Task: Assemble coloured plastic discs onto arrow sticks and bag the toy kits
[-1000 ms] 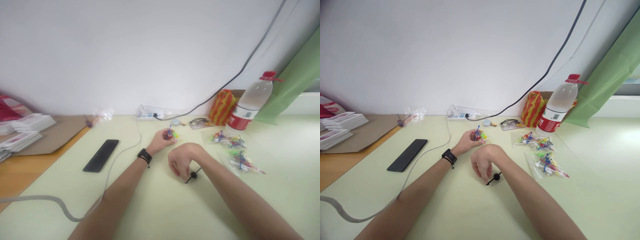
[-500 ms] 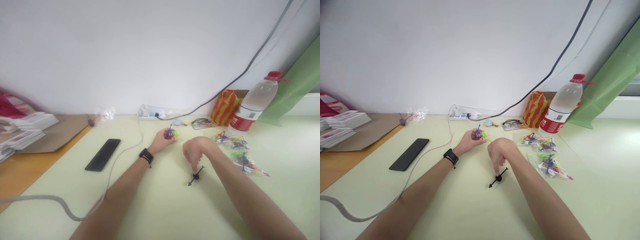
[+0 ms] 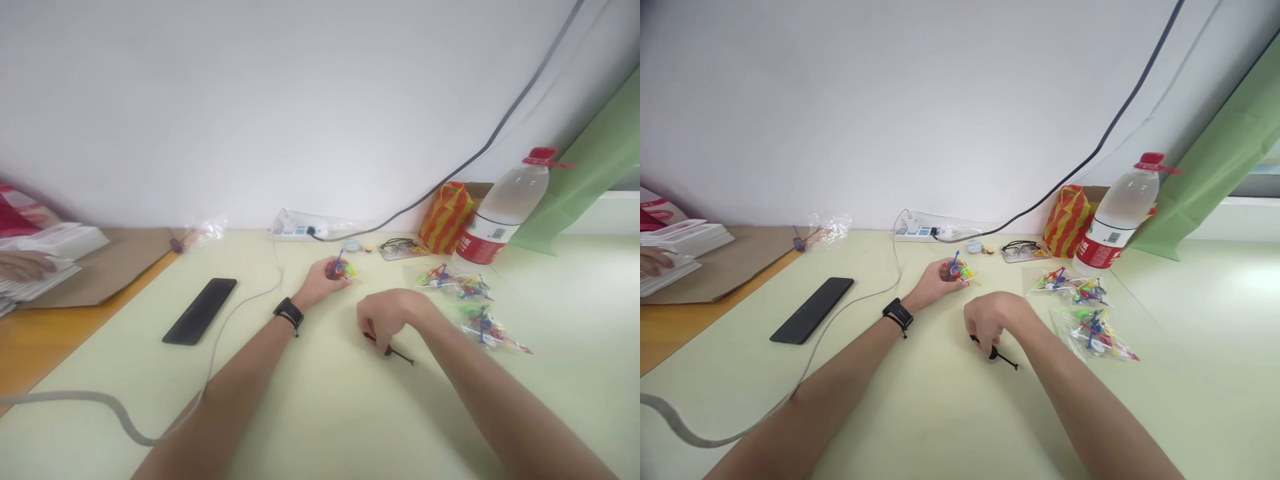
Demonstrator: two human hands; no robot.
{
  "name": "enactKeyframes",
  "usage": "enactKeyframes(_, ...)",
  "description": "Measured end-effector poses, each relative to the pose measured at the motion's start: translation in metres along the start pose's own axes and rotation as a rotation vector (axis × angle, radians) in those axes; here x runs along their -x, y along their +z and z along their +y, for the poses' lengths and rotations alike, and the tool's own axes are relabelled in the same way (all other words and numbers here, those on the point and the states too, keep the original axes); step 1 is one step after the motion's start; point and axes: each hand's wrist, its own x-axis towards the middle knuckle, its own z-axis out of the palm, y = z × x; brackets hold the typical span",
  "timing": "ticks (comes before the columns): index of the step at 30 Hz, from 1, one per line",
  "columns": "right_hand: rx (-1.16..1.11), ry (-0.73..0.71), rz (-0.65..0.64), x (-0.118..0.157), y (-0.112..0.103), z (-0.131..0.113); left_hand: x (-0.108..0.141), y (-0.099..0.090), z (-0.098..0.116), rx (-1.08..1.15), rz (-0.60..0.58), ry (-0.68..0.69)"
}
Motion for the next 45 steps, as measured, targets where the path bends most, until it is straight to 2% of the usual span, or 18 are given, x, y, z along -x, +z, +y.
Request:
enactKeyframes(5, -0.135, -0.253, 0.363, 0.024, -0.008, 0.015, 0.008, 0.003, 0.01, -0.03, -0.023, 0.001)
enactKeyframes(7, -0.18, -0.297, 0.522, 0.039, -0.013, 0.021, 0.017, 0.007, 0.017, -0.048, -0.022, -0.011)
enactKeyframes(9, -0.213, -0.291, 0.734, 0.055, -0.017, 0.022, 0.03, 0.012, 0.025, -0.084, -0.015, -0.02)
enactKeyframes(12, -0.332, -0.323, 1.039, 0.074, -0.02, 0.017, 0.054, 0.017, 0.038, -0.106, -0.061, -0.045)
enactKeyframes(16, -0.431, -0.426, 1.266, 0.086, -0.018, 0.001, 0.077, 0.02, 0.05, -0.087, -0.1, -0.063)
enactKeyframes(20, -0.384, -0.471, 1.302, 0.08, -0.016, -0.007, 0.08, 0.019, 0.053, -0.091, -0.101, -0.063)
enactKeyframes(28, -0.247, -0.313, 1.203, 0.062, -0.017, -0.002, 0.079, 0.018, 0.054, -0.095, -0.087, -0.057)
enactKeyframes(34, -0.171, -0.22, 1.191, 0.049, -0.015, -0.004, 0.08, 0.018, 0.054, -0.102, -0.08, -0.049)
enactKeyframes(40, -0.092, -0.094, 1.237, 0.04, -0.013, -0.005, 0.08, 0.017, 0.054, -0.106, -0.086, -0.039)
enactKeyframes(45, -0.134, -0.038, 1.328, 0.035, -0.012, -0.003, 0.081, 0.017, 0.056, -0.107, -0.087, -0.036)
